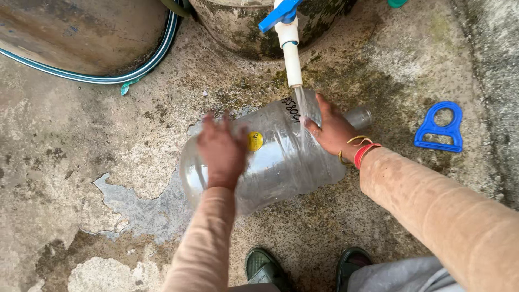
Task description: The person carries a large empty water dispenser jug by its blue handle to an outdoor tap, removes the handle, and rinses the jug under running water. They roll the jug under the stream, rub its exterior with both hands, and rinse the neck and opening.
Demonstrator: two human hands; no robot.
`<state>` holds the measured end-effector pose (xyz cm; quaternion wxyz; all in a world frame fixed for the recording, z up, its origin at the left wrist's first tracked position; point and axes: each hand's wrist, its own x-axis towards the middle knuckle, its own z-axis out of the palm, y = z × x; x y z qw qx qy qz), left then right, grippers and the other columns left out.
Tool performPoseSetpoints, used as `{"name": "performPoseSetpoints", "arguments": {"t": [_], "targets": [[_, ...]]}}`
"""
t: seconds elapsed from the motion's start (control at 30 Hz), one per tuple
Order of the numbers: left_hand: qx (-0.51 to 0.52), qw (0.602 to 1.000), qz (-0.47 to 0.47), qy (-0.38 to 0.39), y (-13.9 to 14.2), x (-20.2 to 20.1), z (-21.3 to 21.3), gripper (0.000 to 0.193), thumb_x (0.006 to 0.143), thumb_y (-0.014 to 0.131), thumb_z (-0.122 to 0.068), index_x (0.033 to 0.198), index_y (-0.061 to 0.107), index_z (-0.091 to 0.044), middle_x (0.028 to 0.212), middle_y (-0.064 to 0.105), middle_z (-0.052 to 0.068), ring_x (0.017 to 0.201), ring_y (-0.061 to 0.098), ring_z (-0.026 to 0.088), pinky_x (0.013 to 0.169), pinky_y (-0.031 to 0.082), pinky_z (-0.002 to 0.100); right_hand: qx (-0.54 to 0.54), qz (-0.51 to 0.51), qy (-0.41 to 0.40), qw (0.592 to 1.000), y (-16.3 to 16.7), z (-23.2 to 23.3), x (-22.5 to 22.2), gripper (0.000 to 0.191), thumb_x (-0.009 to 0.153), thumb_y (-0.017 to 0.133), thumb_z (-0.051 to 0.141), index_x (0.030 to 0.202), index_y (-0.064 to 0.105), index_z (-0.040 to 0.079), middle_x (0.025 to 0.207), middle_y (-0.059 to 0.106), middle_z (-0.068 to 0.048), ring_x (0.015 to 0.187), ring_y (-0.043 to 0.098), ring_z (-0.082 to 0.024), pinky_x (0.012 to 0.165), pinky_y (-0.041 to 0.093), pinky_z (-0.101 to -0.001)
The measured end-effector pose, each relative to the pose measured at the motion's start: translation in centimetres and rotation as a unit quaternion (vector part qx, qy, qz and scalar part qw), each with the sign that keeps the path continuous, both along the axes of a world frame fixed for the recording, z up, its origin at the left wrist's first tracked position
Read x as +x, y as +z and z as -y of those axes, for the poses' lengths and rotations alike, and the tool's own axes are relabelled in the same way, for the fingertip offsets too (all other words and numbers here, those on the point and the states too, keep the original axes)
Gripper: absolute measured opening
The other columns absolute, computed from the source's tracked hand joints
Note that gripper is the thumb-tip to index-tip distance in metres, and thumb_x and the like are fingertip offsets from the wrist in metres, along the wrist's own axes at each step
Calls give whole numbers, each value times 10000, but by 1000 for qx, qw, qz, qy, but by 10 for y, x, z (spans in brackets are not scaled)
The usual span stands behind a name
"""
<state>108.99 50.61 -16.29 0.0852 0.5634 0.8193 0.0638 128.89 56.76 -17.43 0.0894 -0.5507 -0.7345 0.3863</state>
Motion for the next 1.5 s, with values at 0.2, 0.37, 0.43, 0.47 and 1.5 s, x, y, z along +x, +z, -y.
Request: {"name": "performPoseSetpoints", "arguments": {"t": [0.2, 0.37, 0.43, 0.47, 1.5], "targets": [[33, 979, 113, -166, -61, 52, -7, 664, 1035, 426, -491, 1498, 471, -17, 1548, 455, 205, 1451, 370, 382, 1161, 247, 597, 49, -37, 157, 986, -1, 13, -3, 869, 1034, 524, 399, 1586, 55, -80, 1614, 167, -342, 1499, 254, -473, 1201, 296, -459], [72, 985, 97, -124, -92, 56, 18, 564, 1055, 438, -397, 1465, 515, -18, 1525, 516, 184, 1482, 404, 345, 1208, 262, 577, 67, -90, 141, 984, 3, 18, -7, 694, 1081, 469, 328, 1605, 181, -25, 1673, 201, -271, 1557, 225, -418, 1235, 243, -460], [88, 984, 98, -123, -99, 57, 27, 538, 1047, 448, -349, 1465, 517, -18, 1529, 528, 163, 1487, 409, 337, 1219, 258, 572, 67, -143, 116, 981, 4, 16, -11, 649, 1089, 450, 311, 1611, 238, -12, 1678, 261, -239, 1573, 249, -386, 1253, 236, -443], [91, 983, 98, -126, -101, 59, 31, 535, 1039, 453, -326, 1469, 513, -15, 1532, 526, 157, 1487, 407, 337, 1216, 252, 574, 56, -170, 96, 979, 4, 14, -13, 638, 1087, 448, 309, 1609, 261, -7, 1672, 288, -230, 1572, 265, -371, 1253, 238, -430], [104, 984, 51, -135, -99, 86, 63, 600, 930, 483, -220, 1486, 503, 5, 1547, 522, 183, 1437, 459, 313, 1206, 223, 562, -157, -242, 88, 953, -76, -36, -27, 525, 958, 622, 422, 1395, 595, 132, 1397, 641, -101, 1329, 596, -257, 1122, 437, -372]]}}
